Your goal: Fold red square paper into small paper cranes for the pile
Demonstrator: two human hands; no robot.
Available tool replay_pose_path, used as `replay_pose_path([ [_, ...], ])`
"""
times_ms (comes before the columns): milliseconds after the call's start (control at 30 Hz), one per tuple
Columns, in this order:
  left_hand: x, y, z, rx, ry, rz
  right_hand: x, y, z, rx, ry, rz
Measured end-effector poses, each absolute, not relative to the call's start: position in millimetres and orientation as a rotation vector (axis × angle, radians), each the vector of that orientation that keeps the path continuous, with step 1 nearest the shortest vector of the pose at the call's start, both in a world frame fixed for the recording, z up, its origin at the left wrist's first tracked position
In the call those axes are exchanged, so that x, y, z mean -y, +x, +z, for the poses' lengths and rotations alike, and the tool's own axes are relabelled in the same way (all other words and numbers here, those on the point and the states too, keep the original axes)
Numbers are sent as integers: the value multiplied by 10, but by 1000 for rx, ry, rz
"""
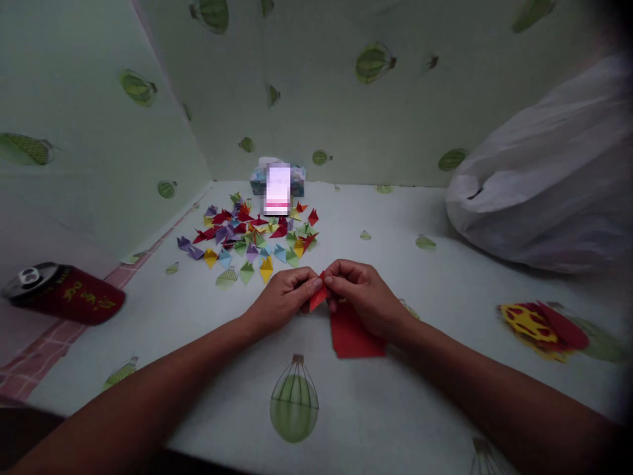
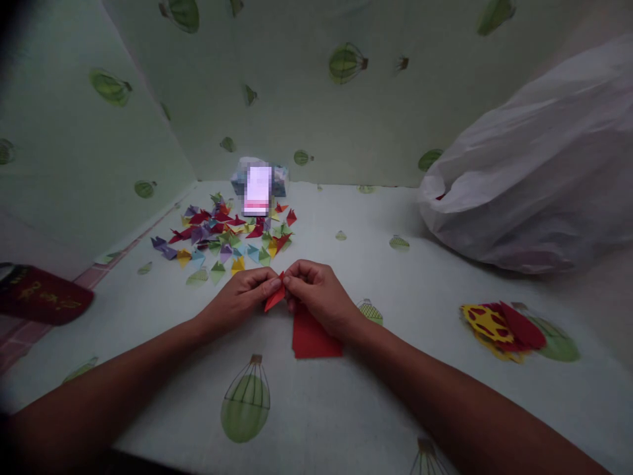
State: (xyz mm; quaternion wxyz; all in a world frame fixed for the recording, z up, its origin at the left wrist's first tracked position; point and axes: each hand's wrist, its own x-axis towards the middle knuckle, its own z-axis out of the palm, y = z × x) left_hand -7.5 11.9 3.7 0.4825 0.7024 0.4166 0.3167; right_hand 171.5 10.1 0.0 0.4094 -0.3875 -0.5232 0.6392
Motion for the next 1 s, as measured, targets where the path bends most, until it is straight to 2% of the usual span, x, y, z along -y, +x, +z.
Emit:
replay_pose_path([
  [300, -100, -66, 56, -955, 1634, 809, -98, 1723, -14, 1269, -854, 1651],
  [1000, -121, -75, 43, -950, 1660, 753, -87, 1725, 4, 1322, -919, 1618],
])
